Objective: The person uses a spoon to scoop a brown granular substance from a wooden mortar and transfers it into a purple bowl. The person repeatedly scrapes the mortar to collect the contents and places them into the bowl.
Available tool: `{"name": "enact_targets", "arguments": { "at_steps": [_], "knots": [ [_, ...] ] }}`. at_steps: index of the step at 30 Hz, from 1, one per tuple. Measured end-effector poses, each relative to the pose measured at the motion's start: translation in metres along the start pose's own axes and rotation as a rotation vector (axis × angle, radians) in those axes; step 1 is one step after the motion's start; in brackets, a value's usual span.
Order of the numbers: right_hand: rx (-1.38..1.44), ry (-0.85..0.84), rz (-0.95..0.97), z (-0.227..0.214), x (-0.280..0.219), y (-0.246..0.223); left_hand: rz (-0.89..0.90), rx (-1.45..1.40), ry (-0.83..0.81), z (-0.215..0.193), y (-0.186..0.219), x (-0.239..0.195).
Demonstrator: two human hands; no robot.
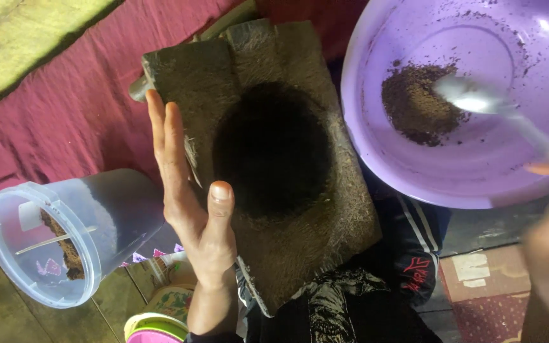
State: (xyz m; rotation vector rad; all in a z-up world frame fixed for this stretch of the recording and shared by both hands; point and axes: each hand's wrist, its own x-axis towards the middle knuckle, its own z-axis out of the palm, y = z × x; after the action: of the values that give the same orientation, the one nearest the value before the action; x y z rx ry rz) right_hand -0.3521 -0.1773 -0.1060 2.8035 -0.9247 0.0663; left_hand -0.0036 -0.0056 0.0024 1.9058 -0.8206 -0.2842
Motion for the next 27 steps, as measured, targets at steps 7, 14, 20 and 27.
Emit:
{"name": "enact_targets", "arguments": {
  "at_steps": [7, 14, 20, 27],
  "knots": [
    [1.030, 0.260, -0.158, 0.067, 0.003, 0.000, 0.028, 0.006, 0.015, 0.000, -0.005, -0.003],
    [1.094, 0.331, -0.053, -0.029, 0.101, -0.091, 0.012, 0.067, 0.017, -0.001, -0.005, -0.003],
    [1.107, 0.105, -0.250, -0.014, 0.139, -0.129, -0.019, 0.023, 0.041, 0.002, -0.001, -0.001],
    [1.307, -0.200, -0.278, -0.035, 0.165, -0.115, -0.023, 0.001, 0.046, 0.003, -0.004, 0.000]
  ]
}}
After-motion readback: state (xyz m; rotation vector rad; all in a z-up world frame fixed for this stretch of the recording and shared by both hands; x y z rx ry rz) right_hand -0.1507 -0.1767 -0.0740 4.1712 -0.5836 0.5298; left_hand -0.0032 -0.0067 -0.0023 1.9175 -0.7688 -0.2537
